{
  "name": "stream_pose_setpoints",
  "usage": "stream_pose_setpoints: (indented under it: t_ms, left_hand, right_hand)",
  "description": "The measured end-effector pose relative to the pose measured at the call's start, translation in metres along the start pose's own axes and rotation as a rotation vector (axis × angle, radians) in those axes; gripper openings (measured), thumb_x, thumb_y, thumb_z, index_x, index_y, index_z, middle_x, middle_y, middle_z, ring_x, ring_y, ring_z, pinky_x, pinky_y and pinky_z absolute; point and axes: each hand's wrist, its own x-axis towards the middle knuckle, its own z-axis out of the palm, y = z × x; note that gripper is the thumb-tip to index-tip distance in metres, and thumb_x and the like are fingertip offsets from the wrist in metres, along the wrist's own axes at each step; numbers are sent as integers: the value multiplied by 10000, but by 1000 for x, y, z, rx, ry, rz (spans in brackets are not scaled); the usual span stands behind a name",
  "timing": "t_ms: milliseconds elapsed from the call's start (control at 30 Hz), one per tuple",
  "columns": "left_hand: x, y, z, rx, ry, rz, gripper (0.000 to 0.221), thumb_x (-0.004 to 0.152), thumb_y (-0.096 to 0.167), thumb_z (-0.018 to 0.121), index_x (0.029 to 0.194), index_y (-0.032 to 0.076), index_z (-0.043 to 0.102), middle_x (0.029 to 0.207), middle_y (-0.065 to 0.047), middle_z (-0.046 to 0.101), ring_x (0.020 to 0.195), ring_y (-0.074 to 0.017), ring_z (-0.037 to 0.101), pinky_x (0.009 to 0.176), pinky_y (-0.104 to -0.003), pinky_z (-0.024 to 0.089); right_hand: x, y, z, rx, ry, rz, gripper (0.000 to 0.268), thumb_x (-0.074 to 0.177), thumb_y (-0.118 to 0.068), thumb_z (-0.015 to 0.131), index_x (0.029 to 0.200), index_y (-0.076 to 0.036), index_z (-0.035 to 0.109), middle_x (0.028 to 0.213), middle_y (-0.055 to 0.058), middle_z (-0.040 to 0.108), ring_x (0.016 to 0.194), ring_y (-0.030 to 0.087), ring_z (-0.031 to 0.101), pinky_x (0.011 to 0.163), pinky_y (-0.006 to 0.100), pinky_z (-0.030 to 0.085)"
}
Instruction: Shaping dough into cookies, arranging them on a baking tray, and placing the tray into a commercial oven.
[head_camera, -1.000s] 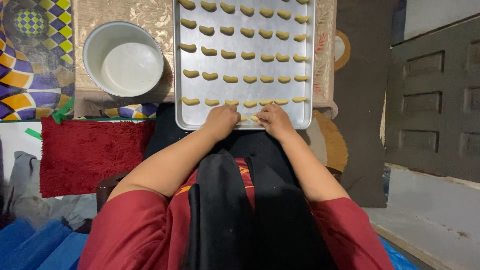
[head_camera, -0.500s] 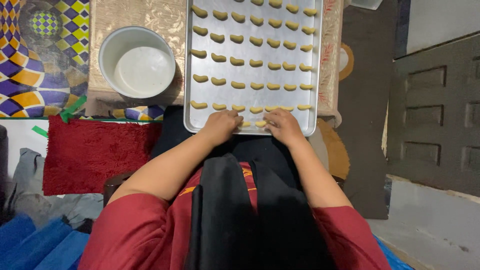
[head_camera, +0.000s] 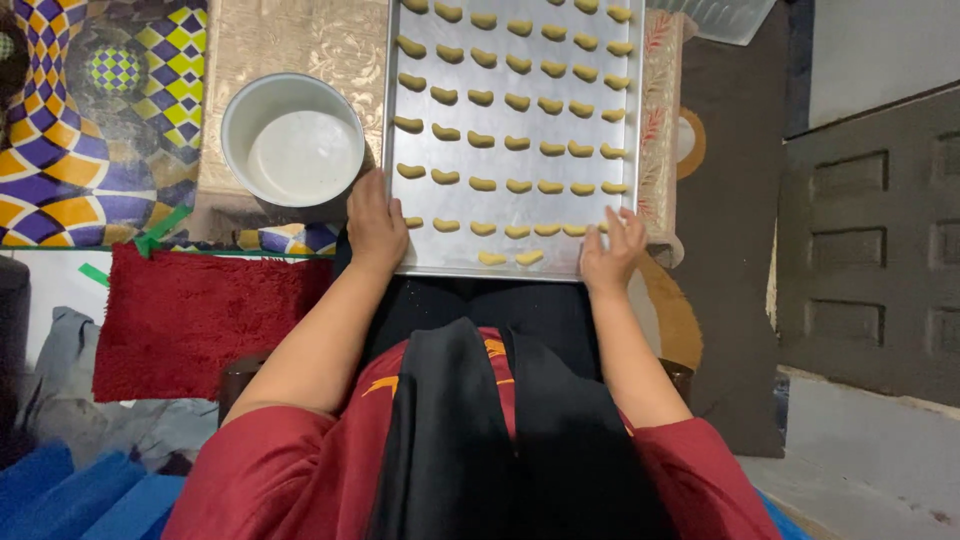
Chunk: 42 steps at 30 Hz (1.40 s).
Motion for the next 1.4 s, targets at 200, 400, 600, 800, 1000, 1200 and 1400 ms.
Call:
stream_pose_setpoints:
  t_ms: [200, 400, 600, 800, 1000, 1200, 1400]
  left_hand:
    - [0, -12, 8, -231, -273, -460, 534, 1014, 106, 547, 1496, -73, 403, 1269, -305, 549, 1199, -523, 562, 1041, -572, 441]
    - [-8, -55, 48, -199, -351, -657, 480, 962, 380, 692, 1318, 58, 676, 1149, -173, 697, 1150, -362, 661, 976, -435, 521]
    - [-1, -54, 38, -375, -429, -859, 536, 827, 476, 831, 1189, 103, 701, 1049, -150, 718, 1061, -329, 695, 874, -420, 574]
    - [34, 3, -11, -1266, -342, -1205, 301, 928, 271, 759, 1033, 116, 524, 842, -100, 648, 777, -280, 720, 704, -421, 634]
    - [86, 38, -24, -1066, -515, -1065, 661, 954, 498, 696, 1377, 50, 456, 1029, -99, 557, 906, -224, 665, 725, -394, 640]
    - [151, 100, -70, -905, -527, -968, 619, 1012, 360, 534, 1497, -16, 450, 1177, -280, 548, 1125, -342, 562, 865, -456, 542]
    - [187, 31, 4, -980, -479, -968, 520, 1013, 342, 595, 1448, 68, 513, 1044, -186, 578, 916, -241, 592, 714, -302, 547]
  right_hand:
    - [-6, 46, 6, 41, 36, 258, 533, 788, -27, 838, 1280, 47, 646, 1183, 265, 565, 1102, 492, 589, 1000, 515, 449]
    - [0, 92, 21, -89, -147, 528, 399, 824, -263, 860, 1136, -57, 720, 1110, 180, 616, 1089, 408, 631, 996, 475, 472]
    - [24, 125, 31, 1, -387, 885, 337, 877, -533, 796, 1100, -281, 773, 884, 7, 732, 919, 231, 718, 813, 350, 547]
    - [131, -6, -57, 394, -455, 1168, 758, 958, -703, 621, 1275, -17, 683, 1311, 279, 629, 1282, 380, 580, 1067, 454, 446]
    - [163, 82, 6, 122, -886, 950, 860, 987, -697, 519, 1320, 91, 613, 1387, 358, 551, 1324, 516, 489, 999, 698, 436]
    - [164, 100, 49, 234, -452, 1100, 716, 1004, -568, 593, 1378, 42, 575, 1379, 303, 567, 1323, 443, 517, 993, 606, 483]
    - [165, 188, 123, 65, -433, 872, 555, 1044, -505, 506, 1190, -23, 741, 1214, 252, 689, 1238, 410, 590, 1057, 509, 458]
